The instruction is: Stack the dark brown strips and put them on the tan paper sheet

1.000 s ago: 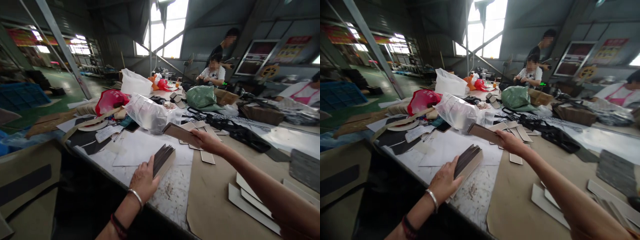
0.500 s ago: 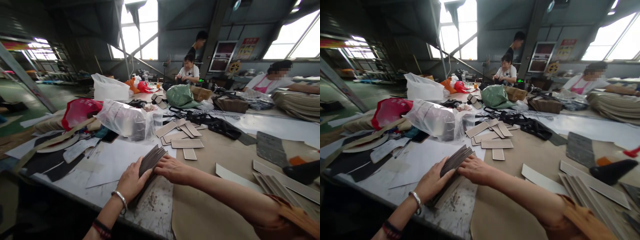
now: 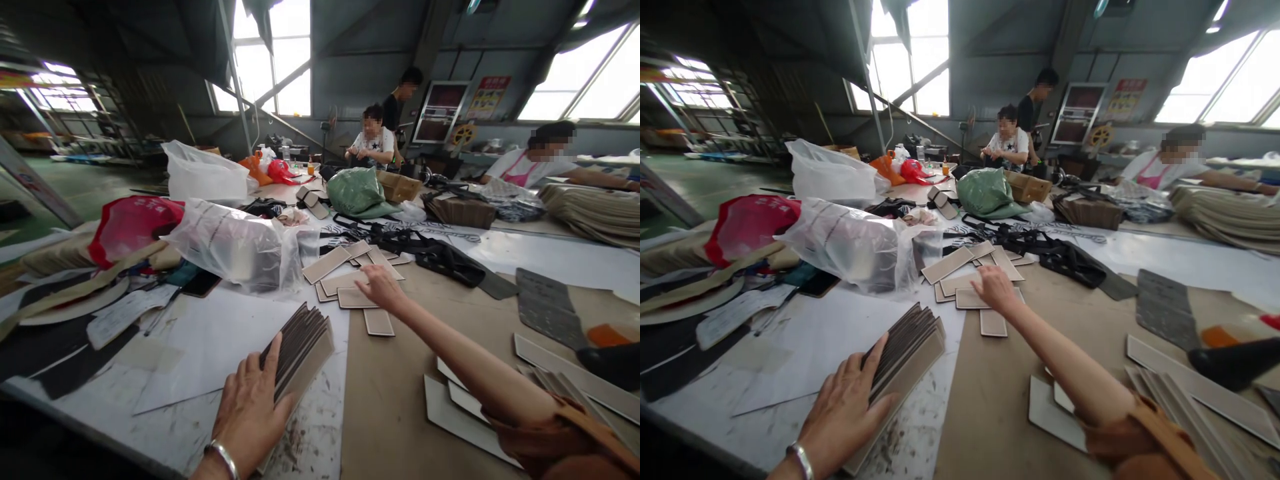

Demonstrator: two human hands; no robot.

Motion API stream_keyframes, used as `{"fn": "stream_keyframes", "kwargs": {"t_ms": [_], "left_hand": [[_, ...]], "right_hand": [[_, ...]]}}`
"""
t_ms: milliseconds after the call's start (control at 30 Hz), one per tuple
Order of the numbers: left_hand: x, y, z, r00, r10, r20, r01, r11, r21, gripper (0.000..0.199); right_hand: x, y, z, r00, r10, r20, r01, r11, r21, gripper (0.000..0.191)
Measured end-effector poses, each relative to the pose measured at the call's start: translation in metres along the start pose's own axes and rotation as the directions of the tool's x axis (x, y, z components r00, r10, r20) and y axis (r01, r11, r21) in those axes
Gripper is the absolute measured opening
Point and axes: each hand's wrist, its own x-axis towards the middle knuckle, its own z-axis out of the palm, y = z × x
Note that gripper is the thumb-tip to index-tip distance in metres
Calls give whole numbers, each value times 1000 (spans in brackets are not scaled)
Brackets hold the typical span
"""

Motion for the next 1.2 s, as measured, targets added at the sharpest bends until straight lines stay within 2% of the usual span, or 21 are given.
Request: {"fn": "stream_keyframes", "kwargs": {"t_ms": [67, 133, 200, 300, 400, 533, 667, 767, 800, 833, 900, 933, 1000, 1033, 1133, 1200], "left_hand": [[0, -2, 4, 1000, -7, -6, 7, 1000, -20, 72], [1, -3, 7, 1000, -18, -9, 18, 999, -38, 73], [2, -5, 11, 1000, -25, -16, 24, 999, -47, 74], [2, -6, 15, 999, -19, -33, 18, 998, -53, 72], [3, -8, 17, 998, -9, -64, 5, 998, -56, 70], [2, -10, 17, 994, 14, -105, -20, 999, -51, 69], [1, -11, 17, 992, 27, -122, -32, 999, -41, 70], [1, -11, 17, 991, 39, -129, -44, 998, -36, 69], [1, -11, 18, 990, 41, -133, -46, 998, -34, 69], [1, -11, 18, 990, 42, -136, -47, 998, -33, 68], [1, -11, 18, 989, 40, -141, -44, 999, -30, 68], [1, -11, 18, 989, 36, -141, -40, 999, -29, 67], [1, -10, 16, 991, 29, -133, -33, 999, -28, 67], [1, -10, 16, 991, 26, -128, -30, 999, -28, 66], [1, -10, 16, 992, 22, -125, -26, 999, -32, 66], [1, -11, 18, 991, 25, -134, -29, 999, -35, 66]], "right_hand": [[24, 31, 9, 987, 157, 37, -156, 987, -46, 43], [41, 53, 19, 958, 269, 100, -262, 962, -80, 53], [50, 67, 28, 933, 317, 170, -304, 947, -101, 53], [51, 77, 34, 918, 314, 242, -292, 949, -122, 35], [40, 87, 29, 906, 332, 264, -299, 941, -160, 30], [10, 109, 9, 873, 423, 243, -376, 901, -218, 32], [-22, 129, -18, 833, 526, 172, -476, 840, -261, 30], [-32, 130, -32, 830, 549, 104, -509, 819, -265, 35], [-31, 126, -34, 849, 523, 80, -490, 834, -253, 38], [-28, 121, -34, 886, 461, 47, -439, 868, -233, 39], [-18, 108, -29, 973, 224, -48, -229, 956, -182, 41], [-12, 101, -24, 993, 71, -93, -85, 982, -167, 41], [-3, 89, -11, 974, -203, -103, 184, 968, -169, 40], [0, 84, -5, 957, -287, -50, 275, 946, -172, 40], [3, 75, 13, 920, -357, 161, 380, 912, -154, 37], [2, 73, 18, 909, -343, 236, 379, 917, -128, 52]]}}
